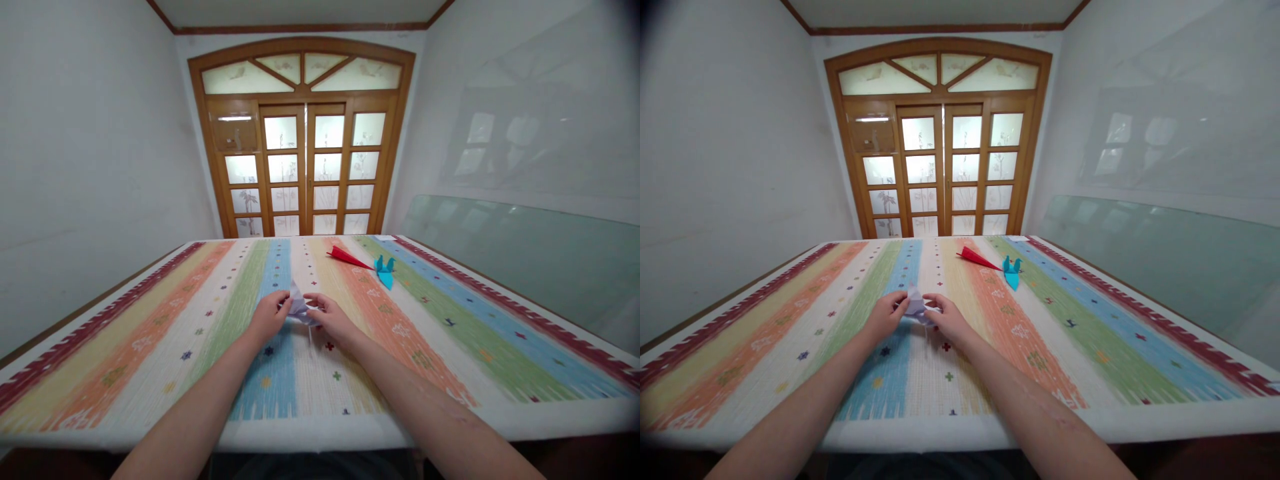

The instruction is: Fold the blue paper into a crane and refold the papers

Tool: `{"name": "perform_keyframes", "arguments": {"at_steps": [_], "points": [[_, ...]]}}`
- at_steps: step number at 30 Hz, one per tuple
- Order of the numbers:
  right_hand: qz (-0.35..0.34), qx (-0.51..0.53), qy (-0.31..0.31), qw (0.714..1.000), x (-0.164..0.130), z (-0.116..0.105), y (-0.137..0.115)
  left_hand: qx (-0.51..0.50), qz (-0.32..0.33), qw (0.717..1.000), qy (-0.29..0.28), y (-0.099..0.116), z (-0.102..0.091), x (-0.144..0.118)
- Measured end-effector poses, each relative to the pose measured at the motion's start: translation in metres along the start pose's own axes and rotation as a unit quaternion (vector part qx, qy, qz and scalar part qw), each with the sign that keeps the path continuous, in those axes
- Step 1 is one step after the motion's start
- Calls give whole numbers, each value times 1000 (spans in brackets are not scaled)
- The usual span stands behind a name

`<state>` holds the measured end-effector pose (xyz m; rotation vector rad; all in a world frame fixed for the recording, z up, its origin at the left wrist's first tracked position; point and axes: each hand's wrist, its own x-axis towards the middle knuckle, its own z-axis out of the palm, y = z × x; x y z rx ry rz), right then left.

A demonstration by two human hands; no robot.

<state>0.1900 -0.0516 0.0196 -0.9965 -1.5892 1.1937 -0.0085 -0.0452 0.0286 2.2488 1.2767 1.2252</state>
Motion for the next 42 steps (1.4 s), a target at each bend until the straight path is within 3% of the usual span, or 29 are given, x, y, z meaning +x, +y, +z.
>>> {"name": "perform_keyframes", "arguments": {"at_steps": [13, 16, 19, 22, 26, 34, 38, 42], "points": [[-8, -32, -33, 999, -3, -1, -5, -56, -88, 993, 57, -17, -3, 6], [8, -43, -30, 999, -7, -1, -12, -67, -90, 992, 48, -20, -2, 7], [39, -29, -40, 998, -10, 0, -17, -116, -96, 989, 2, -22, -1, 7], [40, -10, -66, 997, -10, 1, -17, -181, -116, 976, -40, -22, 2, 7], [29, 14, -82, 996, -7, 1, -12, -250, -159, 954, -50, -23, 5, 5], [30, 13, -85, 996, -5, 0, -5, -261, -206, 942, -47, -26, 5, 6], [4, 48, -87, 995, -2, 0, 0, -324, -245, 913, -35, -28, 6, 7], [50, 130, -77, 987, -2, -1, -4, -383, -287, 876, -52, -27, 6, 6]]}}
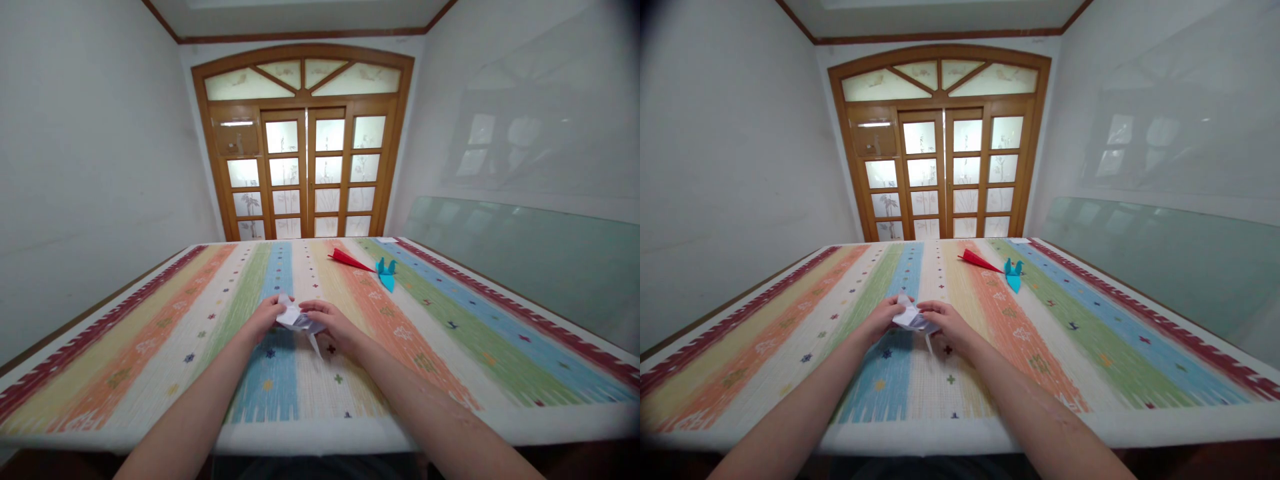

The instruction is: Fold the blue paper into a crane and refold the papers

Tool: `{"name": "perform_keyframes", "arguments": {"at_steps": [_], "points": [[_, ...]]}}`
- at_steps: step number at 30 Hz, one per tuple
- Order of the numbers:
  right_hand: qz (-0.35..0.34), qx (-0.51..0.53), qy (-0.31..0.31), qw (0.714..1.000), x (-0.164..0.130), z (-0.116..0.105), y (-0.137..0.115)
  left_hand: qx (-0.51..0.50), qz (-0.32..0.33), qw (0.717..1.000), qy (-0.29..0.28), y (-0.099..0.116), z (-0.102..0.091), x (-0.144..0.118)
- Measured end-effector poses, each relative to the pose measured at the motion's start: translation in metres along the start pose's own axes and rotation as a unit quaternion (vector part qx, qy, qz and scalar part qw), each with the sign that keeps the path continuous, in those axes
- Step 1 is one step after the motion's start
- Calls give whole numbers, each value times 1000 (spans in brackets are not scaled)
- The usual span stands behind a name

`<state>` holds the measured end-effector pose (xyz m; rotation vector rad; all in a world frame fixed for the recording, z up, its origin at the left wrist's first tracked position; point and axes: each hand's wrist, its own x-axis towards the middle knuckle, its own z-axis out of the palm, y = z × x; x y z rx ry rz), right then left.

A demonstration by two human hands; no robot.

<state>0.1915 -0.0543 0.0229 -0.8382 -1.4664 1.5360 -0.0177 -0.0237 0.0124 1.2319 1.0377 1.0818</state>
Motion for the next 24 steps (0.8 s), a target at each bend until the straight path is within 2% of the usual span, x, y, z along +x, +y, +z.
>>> {"name": "perform_keyframes", "arguments": {"at_steps": [3, 8, 12, 15, 20, 24], "points": [[29, 82, 12, 996, -1, -2, -4, -54, -33, 997, -33, 3, 1, -4], [47, 169, 26, 984, 0, -5, -6, -181, -41, 979, -86, 9, 2, -11], [41, 231, 19, 972, 0, -4, -9, -263, -12, 953, -153, 14, 2, -16], [35, 237, 26, 971, -1, -3, -11, -242, 13, 955, -169, 17, 4, -19], [37, 223, 29, 974, -1, -1, -10, -169, 22, 972, -160, 13, 9, -20], [52, 221, 11, 974, 0, 0, -7, -153, 27, 970, -185, 10, 13, -20]]}}
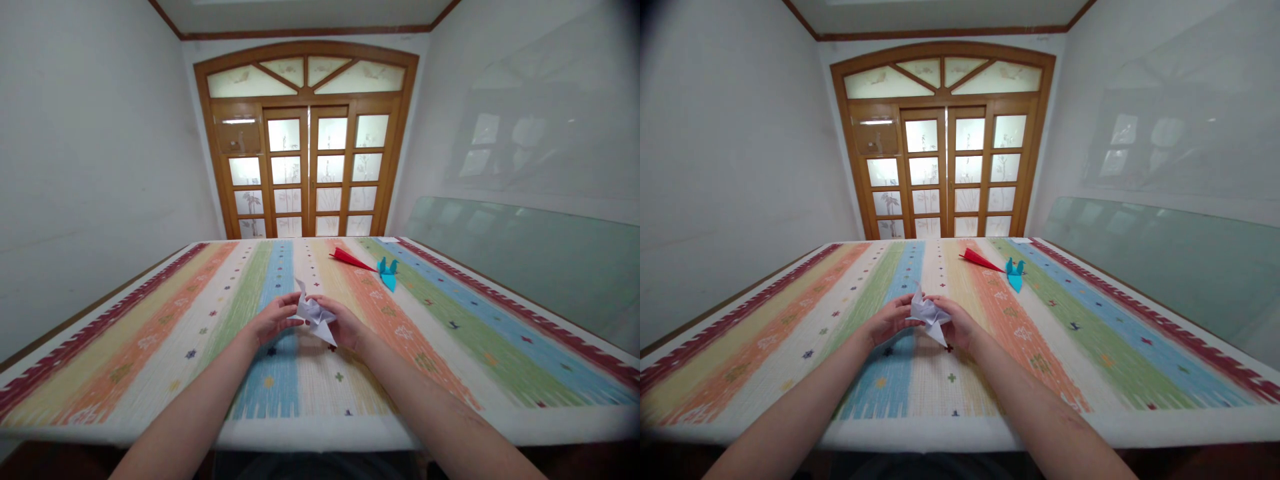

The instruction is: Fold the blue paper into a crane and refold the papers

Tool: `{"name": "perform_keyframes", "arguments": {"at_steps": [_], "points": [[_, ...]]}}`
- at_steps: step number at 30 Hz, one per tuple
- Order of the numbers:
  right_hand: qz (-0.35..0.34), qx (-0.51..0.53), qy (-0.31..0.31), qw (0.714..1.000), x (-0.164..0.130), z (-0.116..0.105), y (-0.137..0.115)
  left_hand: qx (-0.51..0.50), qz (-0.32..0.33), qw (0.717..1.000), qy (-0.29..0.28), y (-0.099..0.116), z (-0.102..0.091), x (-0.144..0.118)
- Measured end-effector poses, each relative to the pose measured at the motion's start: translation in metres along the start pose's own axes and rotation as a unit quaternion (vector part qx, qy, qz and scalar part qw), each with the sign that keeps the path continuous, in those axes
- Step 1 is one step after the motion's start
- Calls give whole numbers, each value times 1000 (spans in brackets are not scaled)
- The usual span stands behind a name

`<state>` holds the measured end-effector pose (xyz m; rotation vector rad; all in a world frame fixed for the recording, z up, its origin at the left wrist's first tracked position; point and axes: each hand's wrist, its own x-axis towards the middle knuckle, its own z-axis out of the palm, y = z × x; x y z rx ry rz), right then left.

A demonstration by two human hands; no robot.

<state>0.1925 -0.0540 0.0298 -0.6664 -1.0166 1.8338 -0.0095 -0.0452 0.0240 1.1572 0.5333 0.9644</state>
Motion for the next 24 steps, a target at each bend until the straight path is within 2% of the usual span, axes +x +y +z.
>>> {"name": "perform_keyframes", "arguments": {"at_steps": [4, 11, 15, 24], "points": [[18, 11, -13, 1000, -1, 0, 1, 2, 5, 1000, -9, -1, 1, 0], [51, -14, -47, 997, -4, -1, 3, -9, 26, 998, 60, -6, -3, 3], [64, -26, -69, 995, -8, 1, -1, 0, 31, 997, 77, -4, -1, 3], [45, -36, -73, 996, -14, 7, -9, -36, 54, 991, 113, -4, -1, 6]]}}
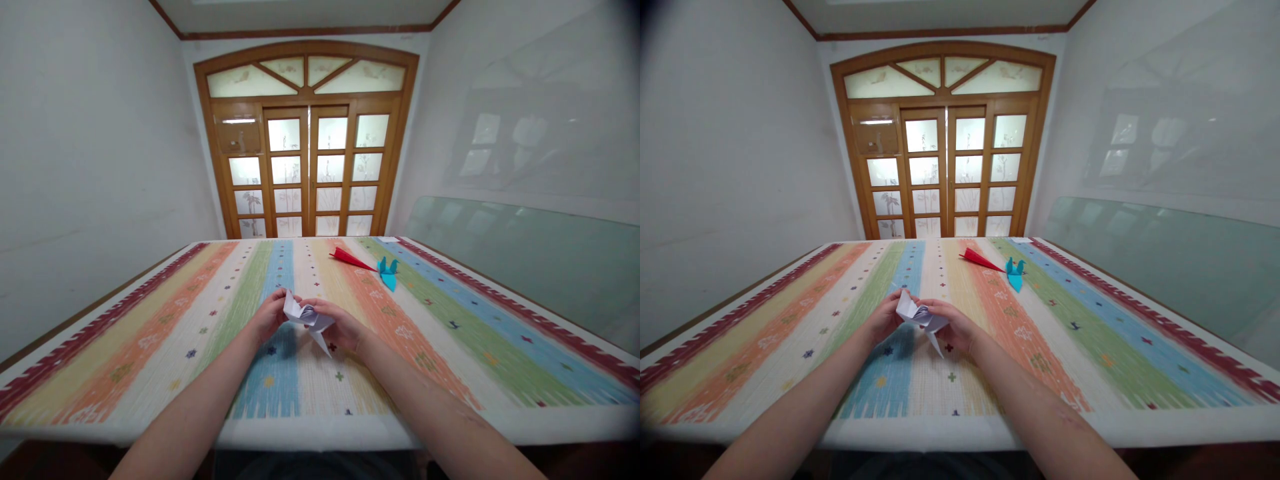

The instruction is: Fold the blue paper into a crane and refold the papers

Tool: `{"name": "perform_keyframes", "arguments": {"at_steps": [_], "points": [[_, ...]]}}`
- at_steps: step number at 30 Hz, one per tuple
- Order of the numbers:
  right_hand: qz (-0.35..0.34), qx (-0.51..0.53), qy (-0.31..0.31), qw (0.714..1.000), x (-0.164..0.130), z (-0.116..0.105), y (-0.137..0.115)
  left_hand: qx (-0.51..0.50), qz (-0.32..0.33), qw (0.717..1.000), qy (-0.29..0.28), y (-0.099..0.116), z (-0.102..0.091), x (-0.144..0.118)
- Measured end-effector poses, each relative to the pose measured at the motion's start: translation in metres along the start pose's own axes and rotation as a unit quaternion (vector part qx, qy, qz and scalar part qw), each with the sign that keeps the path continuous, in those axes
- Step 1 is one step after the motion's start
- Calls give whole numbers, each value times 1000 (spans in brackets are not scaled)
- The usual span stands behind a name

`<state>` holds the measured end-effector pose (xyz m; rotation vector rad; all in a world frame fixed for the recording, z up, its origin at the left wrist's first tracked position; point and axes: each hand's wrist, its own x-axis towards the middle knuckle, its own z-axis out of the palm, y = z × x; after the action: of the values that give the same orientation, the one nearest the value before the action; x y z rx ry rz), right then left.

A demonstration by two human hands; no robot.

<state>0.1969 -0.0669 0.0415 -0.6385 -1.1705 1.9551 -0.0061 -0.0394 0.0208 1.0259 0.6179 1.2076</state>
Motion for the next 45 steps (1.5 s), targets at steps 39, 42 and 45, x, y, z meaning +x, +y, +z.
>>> {"name": "perform_keyframes", "arguments": {"at_steps": [39, 42, 45], "points": [[-3, -48, 29, 998, 14, -6, 12, 47, 18, 989, 137, -1, -13, 9], [5, -49, 63, 997, 16, -10, 13, 46, 21, 989, 141, -2, -14, 10], [8, -51, 76, 996, 17, -12, 14, 53, 25, 987, 148, -3, -16, 12]]}}
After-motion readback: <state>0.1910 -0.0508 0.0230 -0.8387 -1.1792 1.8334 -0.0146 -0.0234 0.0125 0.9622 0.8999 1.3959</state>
